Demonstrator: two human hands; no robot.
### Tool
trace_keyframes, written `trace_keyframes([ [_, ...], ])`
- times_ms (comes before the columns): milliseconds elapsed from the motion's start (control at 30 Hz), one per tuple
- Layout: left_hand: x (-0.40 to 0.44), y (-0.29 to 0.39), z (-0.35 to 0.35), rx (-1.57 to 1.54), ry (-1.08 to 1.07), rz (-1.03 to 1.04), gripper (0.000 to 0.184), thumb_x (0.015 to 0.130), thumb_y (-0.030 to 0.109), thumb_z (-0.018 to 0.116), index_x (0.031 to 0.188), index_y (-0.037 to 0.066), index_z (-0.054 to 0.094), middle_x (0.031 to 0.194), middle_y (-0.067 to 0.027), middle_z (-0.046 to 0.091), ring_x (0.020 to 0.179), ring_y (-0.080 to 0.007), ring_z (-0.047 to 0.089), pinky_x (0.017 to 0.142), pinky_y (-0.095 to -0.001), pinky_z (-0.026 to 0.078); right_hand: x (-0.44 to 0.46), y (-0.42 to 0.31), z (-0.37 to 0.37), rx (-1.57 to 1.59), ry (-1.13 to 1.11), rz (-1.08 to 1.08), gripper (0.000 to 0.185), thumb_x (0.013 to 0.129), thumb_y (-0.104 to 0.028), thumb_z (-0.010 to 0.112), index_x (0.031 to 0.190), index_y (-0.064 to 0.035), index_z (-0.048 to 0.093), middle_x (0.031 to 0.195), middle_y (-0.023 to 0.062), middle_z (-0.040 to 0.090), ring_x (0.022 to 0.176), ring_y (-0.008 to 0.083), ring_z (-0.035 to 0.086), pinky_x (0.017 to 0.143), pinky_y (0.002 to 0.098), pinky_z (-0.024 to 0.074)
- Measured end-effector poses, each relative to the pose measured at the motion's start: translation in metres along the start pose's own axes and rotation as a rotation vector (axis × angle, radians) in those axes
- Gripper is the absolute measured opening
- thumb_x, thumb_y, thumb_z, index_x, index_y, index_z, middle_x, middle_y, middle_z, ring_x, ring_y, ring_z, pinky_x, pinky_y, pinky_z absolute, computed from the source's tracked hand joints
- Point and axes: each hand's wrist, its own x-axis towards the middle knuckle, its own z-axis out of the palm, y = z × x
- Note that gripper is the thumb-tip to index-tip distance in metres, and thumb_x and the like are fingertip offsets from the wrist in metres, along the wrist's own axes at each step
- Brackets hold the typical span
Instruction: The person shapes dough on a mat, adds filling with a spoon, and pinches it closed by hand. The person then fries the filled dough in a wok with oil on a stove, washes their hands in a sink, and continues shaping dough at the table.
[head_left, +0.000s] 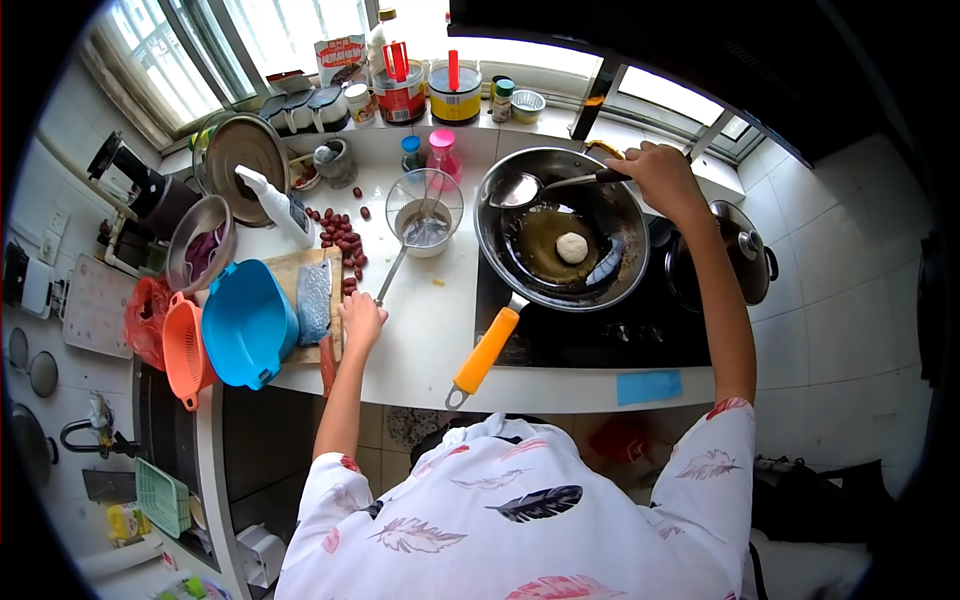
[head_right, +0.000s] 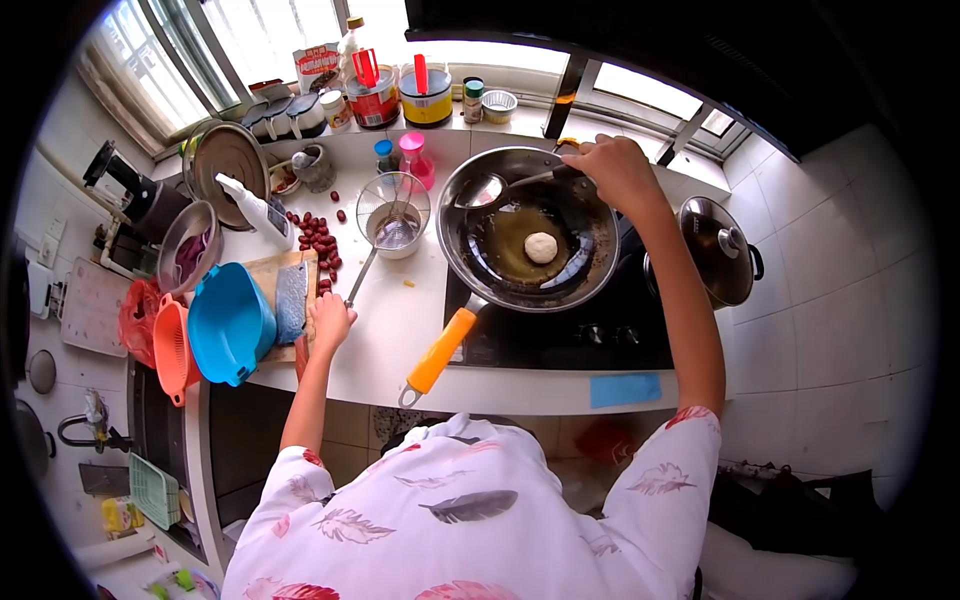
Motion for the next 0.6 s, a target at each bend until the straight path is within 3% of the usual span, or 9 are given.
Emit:
trace_keyframes([
  [100, -0.001, 0.0, -0.004, -0.137, -0.012, -0.031, 0.021, 0.075, 0.018, 0.056, 0.083, -0.001, 0.053, 0.09, -0.0188, 0.053, 0.082, -0.0355, 0.054, 0.072, -0.044, 0.042, 0.001, -0.001, -0.004, 0.019, -0.022, 0.021, 0.045, 0.069, 0.008, 0.059, 0.104, -0.0202, 0.065, 0.086, -0.0003, 0.063, 0.081, 0.0166, 0.058, 0.074, 0.0303, 0.0486],
  [233, -0.001, -0.004, -0.006, -0.371, 0.018, -0.044, 0.029, 0.081, 0.025, 0.055, 0.086, -0.001, 0.046, 0.076, -0.0212, 0.058, 0.067, -0.0412, 0.058, 0.06, -0.0479, 0.046, 0.002, 0.0, -0.004, 0.021, 0.003, 0.015, 0.044, 0.069, 0.007, 0.059, 0.104, -0.0202, 0.065, 0.085, -0.0003, 0.063, 0.082, 0.0169, 0.059, 0.075, 0.0303, 0.0486],
  [333, -0.007, 0.011, -0.052, -0.261, 0.028, -0.049, 0.03, 0.084, 0.03, 0.055, 0.087, 0.001, 0.046, 0.069, -0.02, 0.06, 0.067, -0.0387, 0.059, 0.059, -0.0471, 0.045, 0.003, 0.0, -0.004, 0.003, -0.009, 0.015, 0.044, 0.069, 0.007, 0.059, 0.103, -0.0208, 0.065, 0.085, -0.0002, 0.063, 0.082, 0.017, 0.059, 0.075, 0.0304, 0.0486],
  [600, 0.018, 0.027, -0.105, -0.187, 0.082, 0.115, 0.028, 0.084, 0.03, 0.056, 0.087, 0.004, 0.047, 0.074, -0.016, 0.06, 0.068, -0.0363, 0.058, 0.058, -0.0451, 0.045, 0.024, 0.002, -0.029, -0.067, -0.017, -0.05, 0.042, 0.066, 0.005, 0.063, 0.099, -0.0207, 0.066, 0.081, 0.0001, 0.061, 0.081, 0.0165, 0.058, 0.075, 0.0308, 0.0488],
])
